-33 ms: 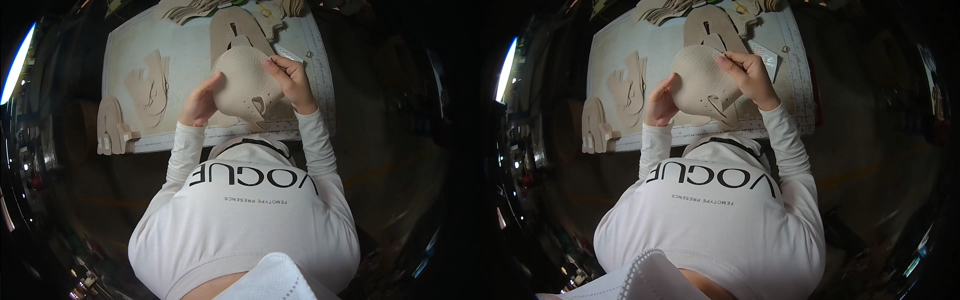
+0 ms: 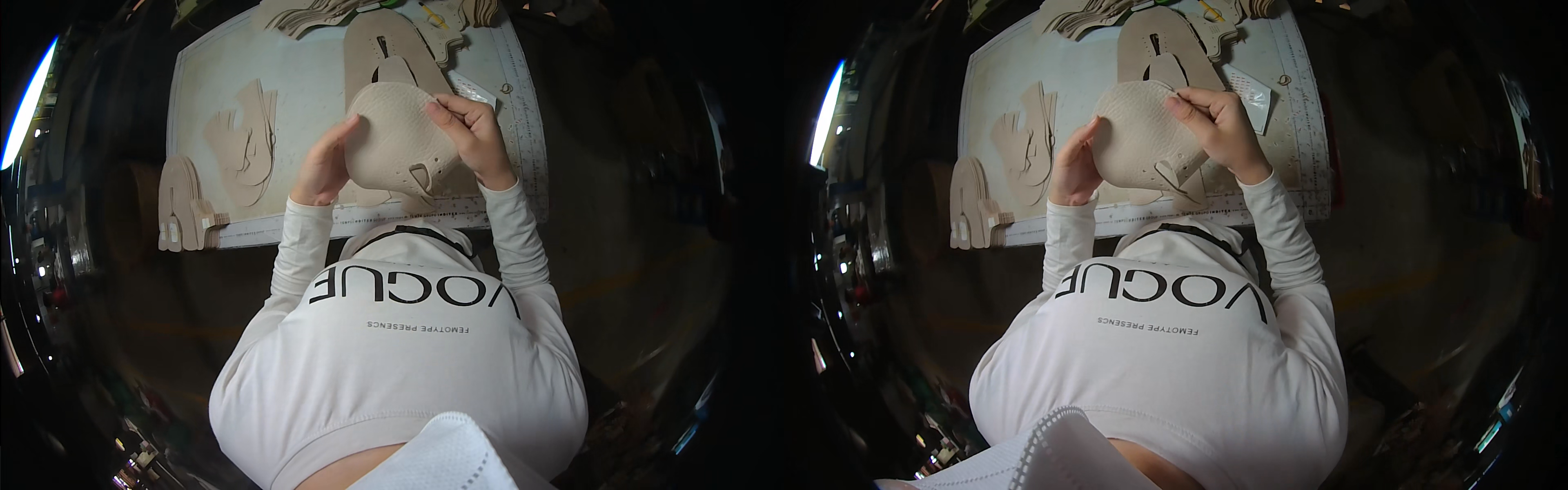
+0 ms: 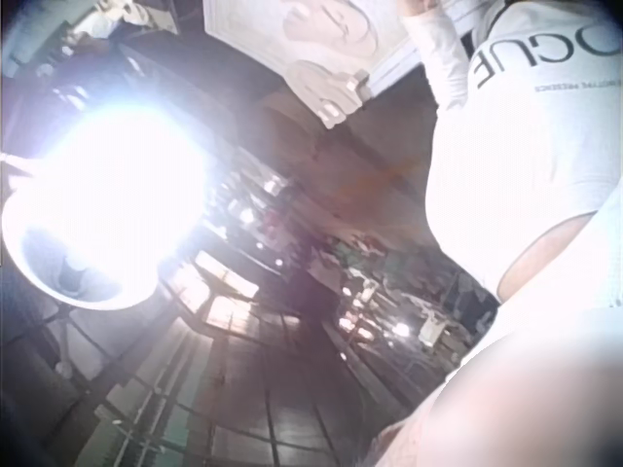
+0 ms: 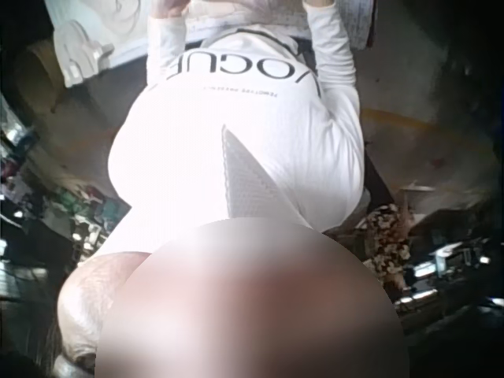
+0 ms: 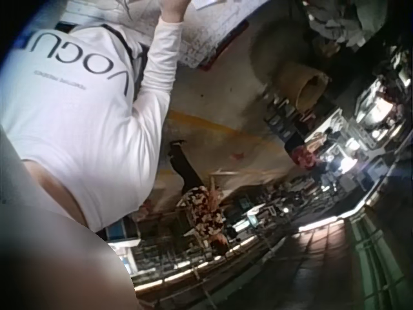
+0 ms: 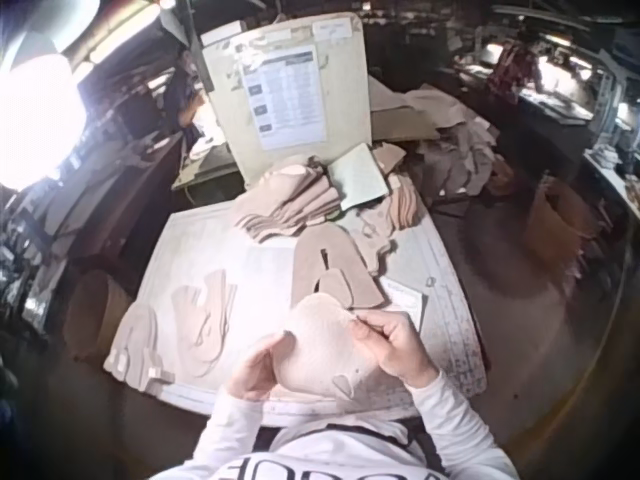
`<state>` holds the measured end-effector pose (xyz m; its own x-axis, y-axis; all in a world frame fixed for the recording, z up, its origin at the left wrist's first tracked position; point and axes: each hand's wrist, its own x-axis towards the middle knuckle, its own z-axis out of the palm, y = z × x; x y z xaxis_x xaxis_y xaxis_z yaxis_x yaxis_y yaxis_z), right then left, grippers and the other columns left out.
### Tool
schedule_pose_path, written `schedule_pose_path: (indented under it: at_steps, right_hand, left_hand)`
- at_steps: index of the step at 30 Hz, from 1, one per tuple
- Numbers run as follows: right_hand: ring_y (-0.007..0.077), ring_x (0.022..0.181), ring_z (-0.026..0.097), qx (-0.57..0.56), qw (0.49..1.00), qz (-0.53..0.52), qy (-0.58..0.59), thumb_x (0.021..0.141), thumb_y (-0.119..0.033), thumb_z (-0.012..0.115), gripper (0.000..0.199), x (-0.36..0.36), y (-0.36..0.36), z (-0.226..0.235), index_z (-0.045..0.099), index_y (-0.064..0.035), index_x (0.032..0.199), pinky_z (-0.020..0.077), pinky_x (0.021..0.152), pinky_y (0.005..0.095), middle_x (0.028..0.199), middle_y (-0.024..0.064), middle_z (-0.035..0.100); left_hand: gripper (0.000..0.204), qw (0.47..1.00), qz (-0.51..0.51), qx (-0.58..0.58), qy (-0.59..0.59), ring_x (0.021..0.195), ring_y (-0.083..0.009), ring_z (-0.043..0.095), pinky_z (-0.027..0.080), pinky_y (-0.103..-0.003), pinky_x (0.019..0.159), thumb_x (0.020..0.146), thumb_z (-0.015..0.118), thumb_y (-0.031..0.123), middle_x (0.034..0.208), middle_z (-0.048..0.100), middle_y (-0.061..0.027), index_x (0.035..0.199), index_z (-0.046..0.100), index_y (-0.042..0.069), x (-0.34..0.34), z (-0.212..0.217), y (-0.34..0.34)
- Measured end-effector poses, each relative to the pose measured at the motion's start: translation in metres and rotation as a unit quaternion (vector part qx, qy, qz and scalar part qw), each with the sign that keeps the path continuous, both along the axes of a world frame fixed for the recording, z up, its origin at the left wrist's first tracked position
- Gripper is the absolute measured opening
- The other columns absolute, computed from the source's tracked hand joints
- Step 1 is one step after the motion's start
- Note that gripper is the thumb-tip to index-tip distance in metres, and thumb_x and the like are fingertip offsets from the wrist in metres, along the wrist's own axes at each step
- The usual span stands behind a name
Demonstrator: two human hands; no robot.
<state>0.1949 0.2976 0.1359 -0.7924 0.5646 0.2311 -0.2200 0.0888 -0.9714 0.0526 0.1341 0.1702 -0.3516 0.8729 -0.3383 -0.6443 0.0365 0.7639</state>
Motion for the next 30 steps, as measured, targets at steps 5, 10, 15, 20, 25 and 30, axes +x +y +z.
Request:
schedule_pose_path:
  at_steps: [5, 10, 15, 20, 25, 30]
  right_hand:
    - [0.0007, 0.065, 0.047, -0.052, 0.998, 0.007, 0.020, 0.091, -0.020, 0.058, 0.027, -0.002, -0.026, 0.017, 0.066, 0.0034, 0.100, 0.0373, 0.058, 0.0168, 0.072, -0.0038, 0.060]
    - [0.0014, 0.069, 0.052, -0.225, 0.971, 0.075, 0.011, 0.093, -0.024, 0.056, 0.028, 0.007, -0.033, 0.024, 0.069, 0.0010, 0.094, 0.0407, 0.061, 0.0169, 0.076, -0.0031, 0.064]
    - [0.0015, 0.067, 0.054, -0.279, 0.955, 0.095, 0.015, 0.094, -0.027, 0.055, 0.029, 0.012, -0.038, 0.027, 0.070, -0.0023, 0.088, 0.0421, 0.061, 0.0168, 0.076, -0.0024, 0.065]
    - [0.0016, 0.067, 0.054, -0.290, 0.952, 0.095, 0.016, 0.094, -0.029, 0.055, 0.030, 0.013, -0.040, 0.025, 0.070, -0.0040, 0.085, 0.0427, 0.061, 0.0170, 0.076, -0.0017, 0.066]
    - [0.0023, 0.066, 0.055, -0.313, 0.943, 0.107, 0.033, 0.093, -0.030, 0.056, 0.031, 0.014, -0.039, 0.023, 0.070, -0.0052, 0.082, 0.0429, 0.062, 0.0174, 0.075, -0.0015, 0.066]
    - [0.0019, 0.063, 0.052, -0.345, 0.932, 0.112, 0.031, 0.092, -0.031, 0.057, 0.030, 0.016, -0.041, 0.027, 0.068, -0.0069, 0.076, 0.0422, 0.059, 0.0182, 0.072, -0.0034, 0.063]
  left_hand:
    - [0.041, 0.991, 0.011, -0.037, 0.128, 0.082, -0.0110, 0.061, 0.047, -0.025, 0.076, 0.096, 0.046, 0.039, 0.095, 0.066, -0.0066, 0.100, 0.062, 0.002, 0.009, 0.011, 0.009]
    - [0.042, 0.989, 0.069, 0.009, 0.130, 0.075, -0.0101, 0.061, 0.047, -0.023, 0.070, 0.097, 0.043, 0.037, 0.087, 0.067, -0.0055, 0.092, 0.065, 0.001, 0.019, 0.012, 0.006]
    - [0.043, 0.987, 0.061, 0.023, 0.150, 0.070, -0.0096, 0.061, 0.046, -0.022, 0.067, 0.098, 0.043, 0.037, 0.083, 0.067, -0.0049, 0.089, 0.065, 0.001, 0.017, 0.014, 0.002]
    - [0.041, 0.987, 0.056, 0.028, 0.149, 0.069, -0.0092, 0.060, 0.046, -0.022, 0.066, 0.098, 0.043, 0.035, 0.082, 0.067, -0.0049, 0.088, 0.065, 0.002, 0.015, 0.013, 0.000]
    - [0.040, 0.986, 0.050, 0.022, 0.159, 0.070, -0.0087, 0.060, 0.045, -0.022, 0.066, 0.098, 0.043, 0.035, 0.083, 0.067, -0.0050, 0.088, 0.065, 0.002, 0.013, 0.011, 0.000]
    - [0.039, 0.986, 0.050, 0.012, 0.160, 0.071, -0.0082, 0.058, 0.044, -0.022, 0.067, 0.097, 0.045, 0.034, 0.083, 0.066, -0.0046, 0.088, 0.064, 0.001, 0.015, 0.012, 0.002]
